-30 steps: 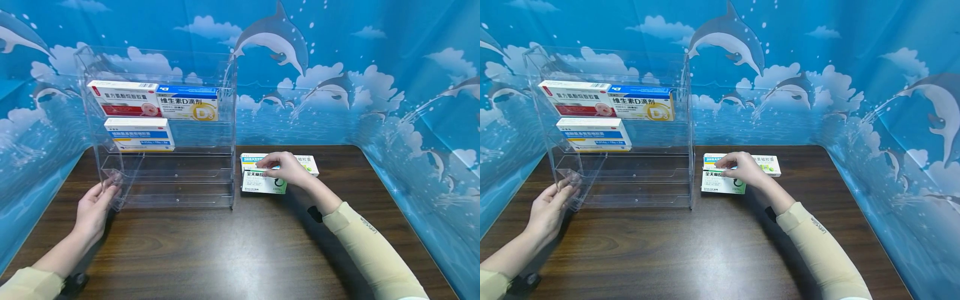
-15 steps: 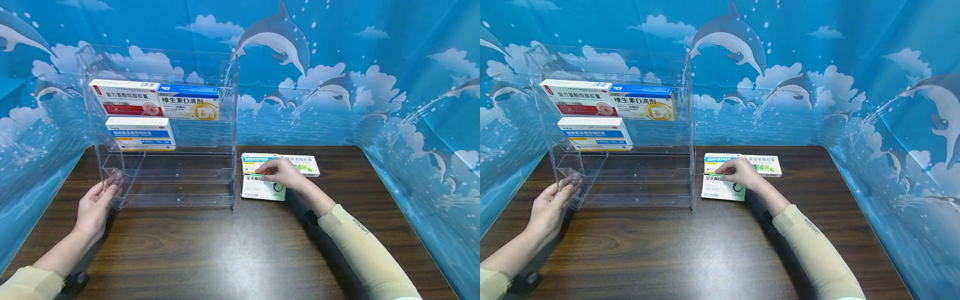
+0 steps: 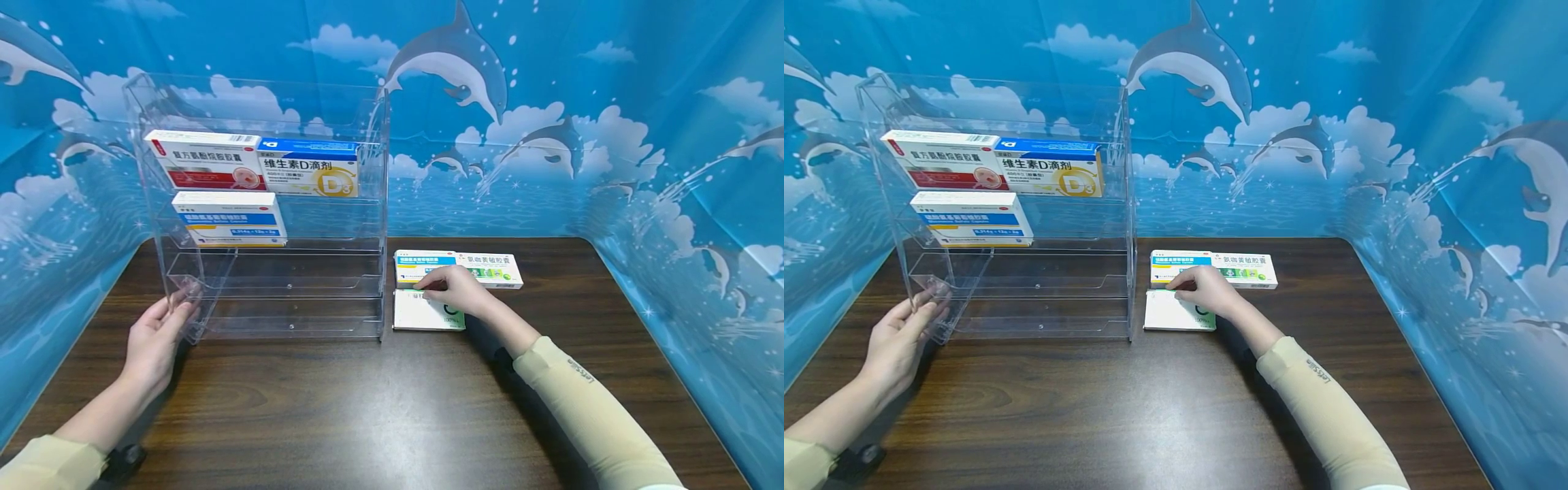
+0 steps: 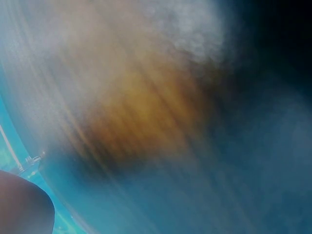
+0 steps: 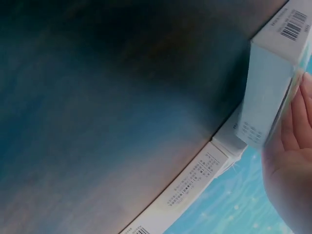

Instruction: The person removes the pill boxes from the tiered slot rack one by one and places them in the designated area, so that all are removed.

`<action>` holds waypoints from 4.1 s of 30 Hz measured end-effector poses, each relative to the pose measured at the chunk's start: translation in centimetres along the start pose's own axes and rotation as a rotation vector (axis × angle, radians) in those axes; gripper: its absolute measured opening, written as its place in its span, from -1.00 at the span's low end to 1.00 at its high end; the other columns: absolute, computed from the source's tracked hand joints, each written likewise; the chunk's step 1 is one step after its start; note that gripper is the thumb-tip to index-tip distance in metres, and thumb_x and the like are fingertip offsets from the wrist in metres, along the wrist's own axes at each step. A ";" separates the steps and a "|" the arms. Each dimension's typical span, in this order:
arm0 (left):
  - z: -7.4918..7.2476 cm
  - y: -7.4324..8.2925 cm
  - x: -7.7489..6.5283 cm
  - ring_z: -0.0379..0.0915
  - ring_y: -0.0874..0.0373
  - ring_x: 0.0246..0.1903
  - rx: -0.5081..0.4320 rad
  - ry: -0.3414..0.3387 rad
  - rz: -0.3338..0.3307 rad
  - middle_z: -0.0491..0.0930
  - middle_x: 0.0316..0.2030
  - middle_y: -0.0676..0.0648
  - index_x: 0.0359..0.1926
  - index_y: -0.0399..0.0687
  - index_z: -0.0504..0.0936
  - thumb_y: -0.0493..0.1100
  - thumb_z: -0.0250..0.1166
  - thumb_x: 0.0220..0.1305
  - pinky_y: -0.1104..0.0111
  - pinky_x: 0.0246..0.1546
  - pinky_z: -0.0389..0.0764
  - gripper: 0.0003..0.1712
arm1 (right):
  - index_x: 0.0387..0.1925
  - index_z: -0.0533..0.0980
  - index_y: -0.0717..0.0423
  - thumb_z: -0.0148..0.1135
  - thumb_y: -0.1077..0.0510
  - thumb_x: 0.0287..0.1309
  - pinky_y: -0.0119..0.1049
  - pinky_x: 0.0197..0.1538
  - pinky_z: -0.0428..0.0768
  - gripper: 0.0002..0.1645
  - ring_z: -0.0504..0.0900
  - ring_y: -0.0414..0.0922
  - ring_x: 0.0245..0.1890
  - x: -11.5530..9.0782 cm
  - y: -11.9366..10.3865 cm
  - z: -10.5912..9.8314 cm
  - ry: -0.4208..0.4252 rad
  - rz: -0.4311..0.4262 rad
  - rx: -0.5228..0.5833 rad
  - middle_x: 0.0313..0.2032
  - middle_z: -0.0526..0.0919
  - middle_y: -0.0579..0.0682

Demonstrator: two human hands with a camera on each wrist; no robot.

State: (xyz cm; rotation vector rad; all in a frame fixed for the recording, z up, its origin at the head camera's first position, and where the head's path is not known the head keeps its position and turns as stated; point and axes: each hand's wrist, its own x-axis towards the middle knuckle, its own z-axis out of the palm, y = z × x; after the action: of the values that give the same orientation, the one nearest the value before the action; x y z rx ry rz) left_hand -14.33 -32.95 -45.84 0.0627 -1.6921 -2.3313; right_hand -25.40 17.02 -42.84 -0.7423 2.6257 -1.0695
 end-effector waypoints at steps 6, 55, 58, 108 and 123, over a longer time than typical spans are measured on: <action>0.0 -0.1 -0.1 0.75 0.49 -0.04 -0.006 0.007 -0.002 0.79 -0.03 0.27 0.02 0.14 0.76 -0.42 0.16 0.56 0.65 0.00 0.72 -0.62 | -0.02 0.78 0.15 0.36 0.33 0.37 -0.22 -0.02 0.83 -0.78 0.83 -0.07 -0.11 -0.1 0.0 0.0 0.008 0.010 0.008 -0.05 0.85 0.10; -0.6 0.1 -0.3 0.70 0.60 -0.06 0.148 0.033 -0.056 0.72 -0.02 0.43 0.20 0.14 0.67 -0.24 0.25 0.57 0.77 -0.04 0.65 -0.71 | 0.12 0.74 0.01 0.63 0.26 0.11 0.04 0.31 0.72 -0.49 0.71 0.02 0.24 -6.2 1.4 -0.4 0.046 -0.119 -0.269 0.17 0.78 -0.01; -0.6 0.2 -0.3 0.70 0.60 -0.06 0.159 0.030 -0.056 0.71 0.00 0.42 0.22 0.11 0.66 -0.23 0.26 0.57 0.78 -0.04 0.65 -0.70 | 0.12 0.74 0.02 0.63 0.27 0.11 0.05 0.31 0.72 -0.49 0.71 0.03 0.23 -6.0 1.5 -0.5 0.053 -0.129 -0.270 0.16 0.78 0.01; -0.3 0.3 -0.1 0.70 0.60 -0.07 0.138 0.035 -0.058 0.72 -0.04 0.42 0.16 0.15 0.69 -0.27 0.24 0.57 0.76 -0.04 0.67 -0.71 | 0.25 0.65 0.10 0.61 0.23 0.15 0.11 0.38 0.66 -0.39 0.66 0.05 0.31 -5.6 -1.1 -1.4 0.186 -0.198 -0.228 0.23 0.74 0.03; -0.2 0.1 -0.1 0.74 0.53 -0.07 0.056 0.031 -0.034 0.78 -0.04 0.33 0.08 0.18 0.75 -0.36 0.21 0.56 0.70 -0.04 0.70 -0.65 | 0.21 0.67 0.10 0.58 0.26 0.18 0.07 0.34 0.68 -0.46 0.65 0.01 0.25 -4.2 -8.6 -2.8 0.337 -0.416 -0.078 0.16 0.75 0.05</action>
State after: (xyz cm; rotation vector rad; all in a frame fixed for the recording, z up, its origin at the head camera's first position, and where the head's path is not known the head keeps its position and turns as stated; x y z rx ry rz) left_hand -14.23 -33.18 -45.86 0.1387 -1.7548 -2.2948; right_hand -19.66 15.57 -34.81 -1.2688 2.8790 -1.3011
